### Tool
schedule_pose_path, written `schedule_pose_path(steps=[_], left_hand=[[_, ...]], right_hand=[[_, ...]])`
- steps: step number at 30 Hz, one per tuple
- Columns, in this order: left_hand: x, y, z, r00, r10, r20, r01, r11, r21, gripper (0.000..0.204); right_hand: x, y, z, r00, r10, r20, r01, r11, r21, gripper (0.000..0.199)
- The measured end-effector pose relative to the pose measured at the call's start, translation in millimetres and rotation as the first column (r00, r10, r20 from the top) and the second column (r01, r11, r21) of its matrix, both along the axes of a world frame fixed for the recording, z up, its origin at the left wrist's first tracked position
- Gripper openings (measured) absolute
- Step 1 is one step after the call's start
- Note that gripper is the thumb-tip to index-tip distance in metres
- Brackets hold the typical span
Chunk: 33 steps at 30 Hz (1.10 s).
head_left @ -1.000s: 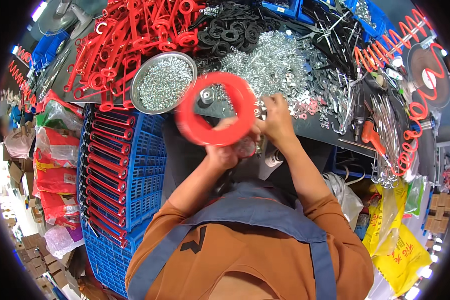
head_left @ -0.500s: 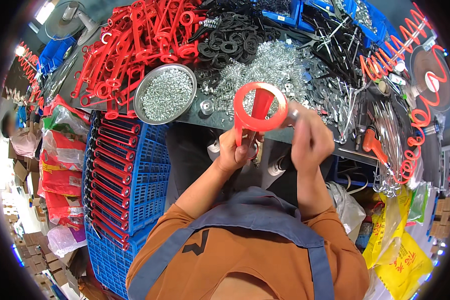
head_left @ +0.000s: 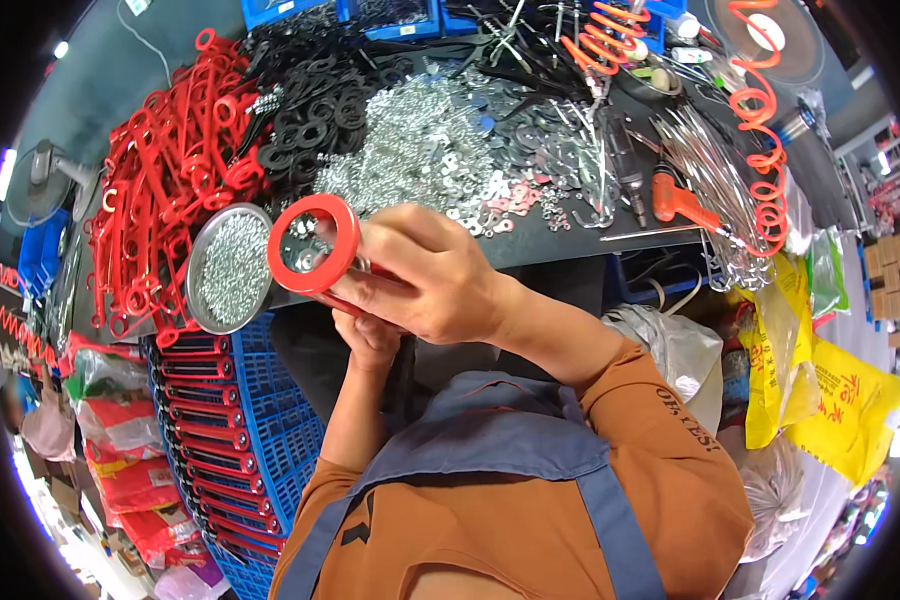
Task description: Assembling components of manual caulking guns using a pneumatic driver and various hardware.
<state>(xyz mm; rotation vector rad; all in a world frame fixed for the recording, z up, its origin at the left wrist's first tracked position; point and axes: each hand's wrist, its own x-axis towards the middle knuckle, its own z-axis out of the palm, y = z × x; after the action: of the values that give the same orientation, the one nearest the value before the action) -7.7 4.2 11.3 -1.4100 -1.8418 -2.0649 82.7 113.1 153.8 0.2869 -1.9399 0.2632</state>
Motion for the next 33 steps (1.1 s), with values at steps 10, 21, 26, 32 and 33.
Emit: schedule_pose_path(steps=[10, 21, 26, 32, 33], left_hand=[[8.8, 9.6, 6.1, 0.887, -0.260, 0.382, 0.238, 0.966, 0.105, 0.086], [6.2, 13.9, -0.6, 0.818, -0.338, 0.466, 0.282, 0.941, 0.187, 0.092], [5.6, 14.6, 0.8, 0.837, -0.314, 0.448, 0.265, 0.949, 0.169, 0.090], [6.5, 9.6, 1.2, 0.825, -0.336, 0.455, 0.277, 0.941, 0.192, 0.089], [6.8, 6.7, 1.2, 0.799, -0.334, 0.501, 0.260, 0.942, 0.213, 0.089]], right_hand=[[70.0, 73.1, -66.5, 0.813, -0.458, 0.359, 0.540, 0.823, -0.173, 0.061], [92.9, 67.9, -148.6, 0.239, -0.498, 0.834, 0.732, 0.657, 0.182, 0.092], [120.3, 70.7, -145.9, 0.276, -0.496, 0.824, 0.695, 0.694, 0.185, 0.089], [150.1, 95.6, -143.7, 0.516, -0.520, 0.680, 0.658, 0.749, 0.073, 0.078], [152.7, 117.0, -136.3, 0.661, -0.510, 0.550, 0.622, 0.782, -0.023, 0.073]])
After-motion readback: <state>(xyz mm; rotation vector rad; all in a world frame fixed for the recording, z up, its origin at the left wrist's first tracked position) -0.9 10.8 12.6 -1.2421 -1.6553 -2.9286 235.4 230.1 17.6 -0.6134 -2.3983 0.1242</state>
